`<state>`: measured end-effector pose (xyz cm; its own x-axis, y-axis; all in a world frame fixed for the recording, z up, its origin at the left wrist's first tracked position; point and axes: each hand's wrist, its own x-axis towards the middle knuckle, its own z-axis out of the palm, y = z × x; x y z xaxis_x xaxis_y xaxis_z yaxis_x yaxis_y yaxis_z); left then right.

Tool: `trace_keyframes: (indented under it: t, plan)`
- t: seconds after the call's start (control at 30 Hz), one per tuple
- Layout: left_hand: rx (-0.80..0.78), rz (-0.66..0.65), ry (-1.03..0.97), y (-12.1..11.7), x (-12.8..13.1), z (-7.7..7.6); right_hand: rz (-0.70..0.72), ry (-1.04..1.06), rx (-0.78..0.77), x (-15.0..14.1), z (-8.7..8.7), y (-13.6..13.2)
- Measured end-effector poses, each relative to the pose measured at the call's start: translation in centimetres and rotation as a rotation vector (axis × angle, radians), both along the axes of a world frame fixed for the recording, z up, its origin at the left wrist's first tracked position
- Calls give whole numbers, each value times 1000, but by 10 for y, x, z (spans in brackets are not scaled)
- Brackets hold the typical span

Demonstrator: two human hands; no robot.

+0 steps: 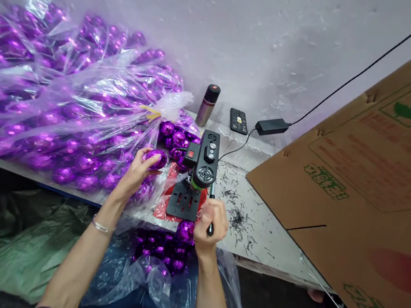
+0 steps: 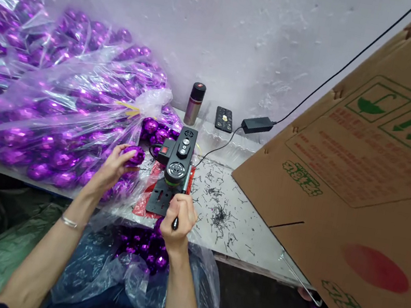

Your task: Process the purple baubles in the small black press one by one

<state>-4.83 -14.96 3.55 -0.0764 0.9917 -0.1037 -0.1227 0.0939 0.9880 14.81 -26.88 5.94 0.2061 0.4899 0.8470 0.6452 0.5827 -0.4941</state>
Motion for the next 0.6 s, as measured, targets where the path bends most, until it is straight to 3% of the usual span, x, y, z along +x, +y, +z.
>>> trace_keyframes:
  t: [0.1,0.23,0.37,0.5,0.6]
  plan:
    - [-126,-12,-288,-27,-14,3,1,9,3,0,0,0]
    - [-172,-91,-356,-59,-11,-5,-1,8,10,0,2,1]
    - [-79,-254,-153,-72,17,-33,2,11,0,0,3,1]
    - [146,-169,159,-64,51,-67,6,-11,-17,2,4,0]
    - [285,-133,373,-56,62,-81,3,-35,-13,3,5,-1]
